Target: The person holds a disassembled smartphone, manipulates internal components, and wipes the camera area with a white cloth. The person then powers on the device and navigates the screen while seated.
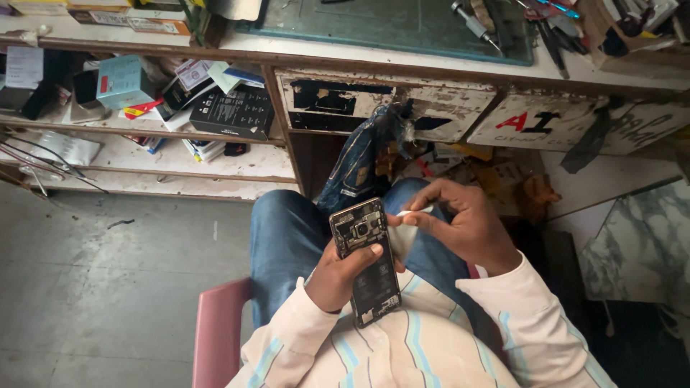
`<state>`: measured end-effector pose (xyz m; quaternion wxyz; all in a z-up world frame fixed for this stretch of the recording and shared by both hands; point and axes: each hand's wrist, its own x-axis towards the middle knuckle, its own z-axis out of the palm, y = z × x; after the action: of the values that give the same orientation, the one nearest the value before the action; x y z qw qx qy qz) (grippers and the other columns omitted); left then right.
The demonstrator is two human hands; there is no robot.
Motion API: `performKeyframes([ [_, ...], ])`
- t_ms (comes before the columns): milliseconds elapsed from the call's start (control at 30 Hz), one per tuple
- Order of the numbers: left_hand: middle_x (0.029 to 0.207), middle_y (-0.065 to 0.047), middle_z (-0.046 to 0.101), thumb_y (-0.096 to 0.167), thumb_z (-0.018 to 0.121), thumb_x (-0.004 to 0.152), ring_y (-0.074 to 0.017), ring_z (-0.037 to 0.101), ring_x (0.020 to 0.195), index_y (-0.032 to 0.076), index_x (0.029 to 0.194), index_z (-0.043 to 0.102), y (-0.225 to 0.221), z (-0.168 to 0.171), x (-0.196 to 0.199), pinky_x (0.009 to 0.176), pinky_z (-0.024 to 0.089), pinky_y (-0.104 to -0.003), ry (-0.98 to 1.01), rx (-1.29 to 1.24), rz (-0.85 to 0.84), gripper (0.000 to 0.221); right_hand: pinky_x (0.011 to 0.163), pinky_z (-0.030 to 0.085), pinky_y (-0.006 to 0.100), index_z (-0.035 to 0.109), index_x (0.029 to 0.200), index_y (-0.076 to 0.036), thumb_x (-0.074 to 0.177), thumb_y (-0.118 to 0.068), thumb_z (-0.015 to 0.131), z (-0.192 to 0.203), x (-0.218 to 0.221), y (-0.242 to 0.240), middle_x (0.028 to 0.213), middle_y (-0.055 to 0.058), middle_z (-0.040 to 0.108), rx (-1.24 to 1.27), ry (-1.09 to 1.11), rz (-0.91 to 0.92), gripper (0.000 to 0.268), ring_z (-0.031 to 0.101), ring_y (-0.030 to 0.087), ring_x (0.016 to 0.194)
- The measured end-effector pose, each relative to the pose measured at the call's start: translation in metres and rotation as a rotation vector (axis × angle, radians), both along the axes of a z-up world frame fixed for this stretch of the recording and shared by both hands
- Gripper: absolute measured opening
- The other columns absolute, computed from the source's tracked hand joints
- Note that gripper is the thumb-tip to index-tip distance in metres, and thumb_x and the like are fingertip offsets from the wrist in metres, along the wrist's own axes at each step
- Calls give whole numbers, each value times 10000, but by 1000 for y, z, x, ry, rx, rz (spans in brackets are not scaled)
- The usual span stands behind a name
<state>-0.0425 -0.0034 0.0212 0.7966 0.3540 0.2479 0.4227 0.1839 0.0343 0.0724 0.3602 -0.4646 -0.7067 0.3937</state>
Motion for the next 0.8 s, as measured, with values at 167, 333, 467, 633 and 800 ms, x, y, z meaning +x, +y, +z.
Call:
performKeyframes([
  [167, 1020, -169, 684, 140, 566, 965, -249, 722, 937, -8, 1418, 527, 0, -1, 1, 837, 585, -374, 4, 61, 21, 478, 755, 582, 252, 753, 1073, -19, 803, -80, 801, -5, 1, -1, 994, 66, 777, -179, 61, -26, 282, 744, 107, 869],
  [333, 1241, -117, 644, 138, 577, 954, -244, 711, 944, -20, 1377, 516, 0, -1, 3, 836, 582, -378, -17, 45, 45, 455, 781, 540, 245, 752, 964, -3, 830, -42, 802, -9, 3, 3, 986, 82, 745, 134, -82, 11, 148, 705, 121, 888],
  [467, 1254, -130, 653, 139, 580, 946, -256, 712, 934, -10, 1400, 514, 0, 0, 4, 826, 578, -380, -21, 48, 33, 482, 776, 524, 263, 723, 974, -16, 873, -37, 778, -13, -3, -1, 964, 77, 736, -3, 125, -40, 117, 663, 120, 873],
  [633, 1086, -218, 666, 159, 594, 965, -281, 725, 936, -8, 1454, 518, 1, -3, 1, 847, 593, -392, -42, 18, 37, 522, 758, 534, 275, 729, 966, -40, 872, -35, 790, -9, -12, -5, 925, 73, 745, 165, 29, -130, 113, 695, 162, 843],
  [800, 1118, -209, 678, 199, 606, 935, -311, 745, 888, 1, 1443, 504, 5, -5, 2, 806, 614, -414, -117, -90, 57, 554, 844, 565, 303, 708, 996, -36, 868, -20, 803, -5, -21, -5, 1019, 92, 740, 457, -26, -76, 160, 736, 204, 941],
])
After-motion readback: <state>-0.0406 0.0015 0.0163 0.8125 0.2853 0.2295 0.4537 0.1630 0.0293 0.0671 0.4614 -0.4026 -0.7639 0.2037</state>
